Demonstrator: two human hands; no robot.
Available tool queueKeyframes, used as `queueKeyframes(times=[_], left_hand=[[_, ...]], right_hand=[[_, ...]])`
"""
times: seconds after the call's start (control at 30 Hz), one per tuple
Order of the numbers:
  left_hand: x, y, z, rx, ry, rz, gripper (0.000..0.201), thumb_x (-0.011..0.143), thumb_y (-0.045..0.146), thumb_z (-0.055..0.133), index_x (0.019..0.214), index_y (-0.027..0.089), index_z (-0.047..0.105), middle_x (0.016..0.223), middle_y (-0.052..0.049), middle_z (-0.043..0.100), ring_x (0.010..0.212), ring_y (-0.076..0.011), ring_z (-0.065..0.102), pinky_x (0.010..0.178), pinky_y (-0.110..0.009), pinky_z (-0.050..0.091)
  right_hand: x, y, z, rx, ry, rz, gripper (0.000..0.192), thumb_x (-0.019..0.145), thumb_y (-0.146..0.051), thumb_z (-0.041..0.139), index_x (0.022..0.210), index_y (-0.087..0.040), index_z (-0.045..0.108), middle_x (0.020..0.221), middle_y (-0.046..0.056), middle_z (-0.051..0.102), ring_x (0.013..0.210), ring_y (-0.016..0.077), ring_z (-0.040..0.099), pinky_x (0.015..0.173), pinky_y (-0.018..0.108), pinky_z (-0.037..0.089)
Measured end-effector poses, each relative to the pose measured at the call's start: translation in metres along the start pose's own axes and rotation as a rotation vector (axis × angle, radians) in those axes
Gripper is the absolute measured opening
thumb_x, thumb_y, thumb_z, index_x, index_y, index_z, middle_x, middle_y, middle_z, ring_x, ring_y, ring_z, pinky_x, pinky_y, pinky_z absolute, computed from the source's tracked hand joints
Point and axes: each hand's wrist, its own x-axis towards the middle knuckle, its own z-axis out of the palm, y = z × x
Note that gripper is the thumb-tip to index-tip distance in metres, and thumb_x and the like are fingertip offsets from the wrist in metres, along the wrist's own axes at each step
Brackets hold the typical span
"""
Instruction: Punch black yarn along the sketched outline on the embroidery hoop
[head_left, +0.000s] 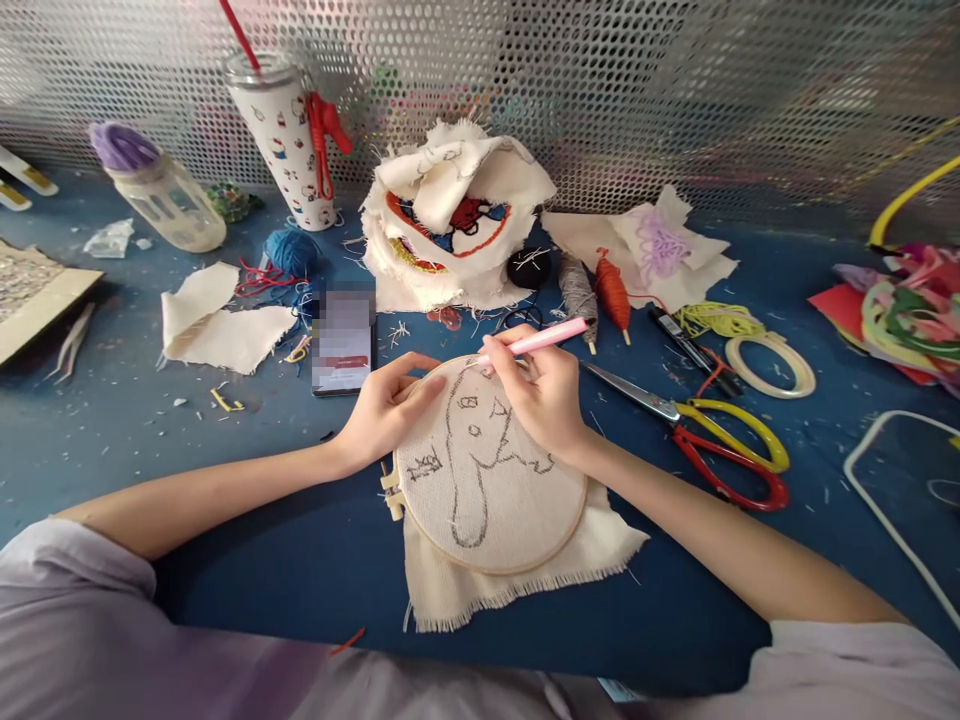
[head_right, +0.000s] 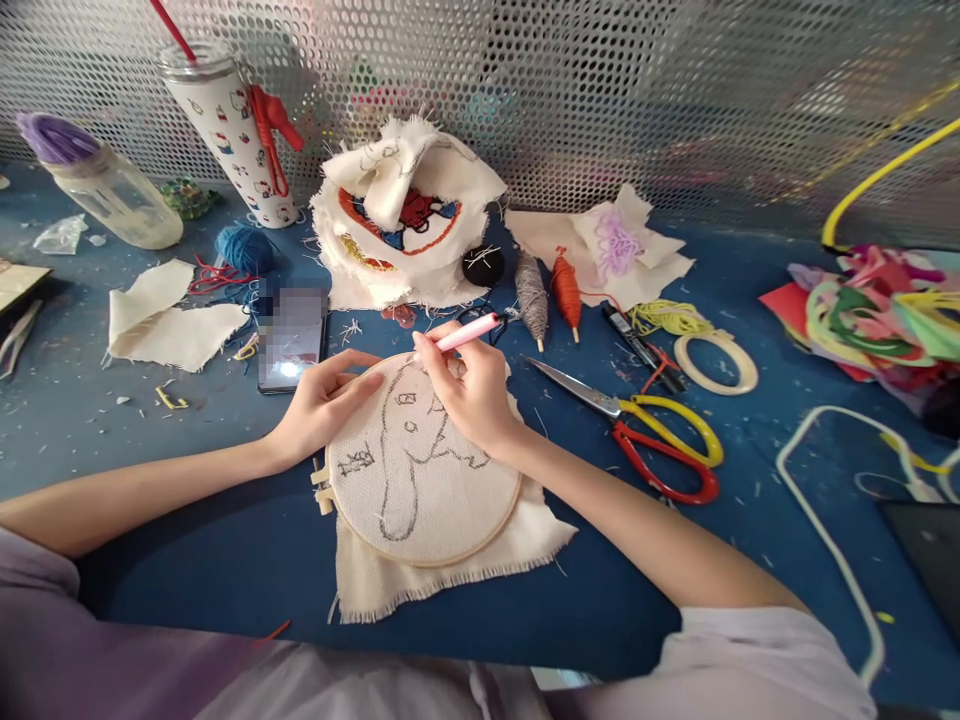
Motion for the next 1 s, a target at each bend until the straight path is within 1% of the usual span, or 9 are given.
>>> queueKeyframes(times=[0.17, 0.47, 0.7, 0.83, 1.0], left_hand=[[0.0009, 0.0001, -0.0004, -0.011, -0.01, -0.029, 0.028, 0.09, 0.042, 0.06, 0.097, 0.015, 0.063, 0.048, 0.009, 0.025, 0.044, -0.0053, 0.02, 0.038, -0.019, 0.013], [0.0004, 0.0027, -0.0008, -0.022, -0.028, -0.083, 0.032, 0.087, 0.047, 0.061, 0.099, 0.017, 0.063, 0.05, 0.006, 0.038, 0.044, -0.0052, 0.022, 0.039, -0.021, 0.015], [0.0005, 0.0034, -0.001, -0.024, -0.029, -0.102, 0.034, 0.087, 0.047, 0.062, 0.101, 0.016, 0.063, 0.052, 0.005, 0.044, 0.044, -0.0052, 0.025, 0.04, -0.021, 0.015], [0.0004, 0.004, -0.0008, -0.018, -0.031, -0.103, 0.034, 0.087, 0.048, 0.06, 0.1, 0.016, 0.064, 0.052, 0.005, 0.045, 0.044, -0.0053, 0.024, 0.04, -0.021, 0.015], [0.0006, 0.005, -0.0005, -0.013, -0.024, -0.097, 0.033, 0.087, 0.046, 0.061, 0.099, 0.015, 0.064, 0.051, 0.005, 0.043, 0.044, -0.0051, 0.024, 0.039, -0.021, 0.015]], right_hand=[[-0.0008, 0.007, 0.0016, 0.069, 0.022, 0.049, 0.02, 0.092, -0.033, 0.057, 0.076, -0.02, 0.058, 0.069, -0.002, 0.061, 0.063, 0.0091, 0.059, 0.061, 0.024, 0.046], [-0.0004, 0.0076, 0.0, 0.094, 0.047, 0.069, 0.024, 0.092, -0.037, 0.056, 0.074, -0.021, 0.057, 0.069, -0.002, 0.061, 0.063, 0.01, 0.057, 0.062, 0.026, 0.045], [0.0012, 0.0092, 0.0005, 0.159, 0.098, 0.126, 0.027, 0.09, -0.041, 0.058, 0.072, -0.021, 0.058, 0.067, -0.002, 0.058, 0.06, 0.0095, 0.054, 0.058, 0.026, 0.045], [0.0029, 0.0094, 0.0004, 0.198, 0.123, 0.141, 0.028, 0.09, -0.04, 0.059, 0.07, -0.021, 0.058, 0.066, -0.002, 0.058, 0.059, 0.0092, 0.053, 0.056, 0.025, 0.045], [0.0043, 0.0089, 0.0, 0.226, 0.124, 0.135, 0.027, 0.088, -0.038, 0.063, 0.068, -0.02, 0.059, 0.063, -0.002, 0.057, 0.057, 0.0087, 0.052, 0.055, 0.025, 0.044]])
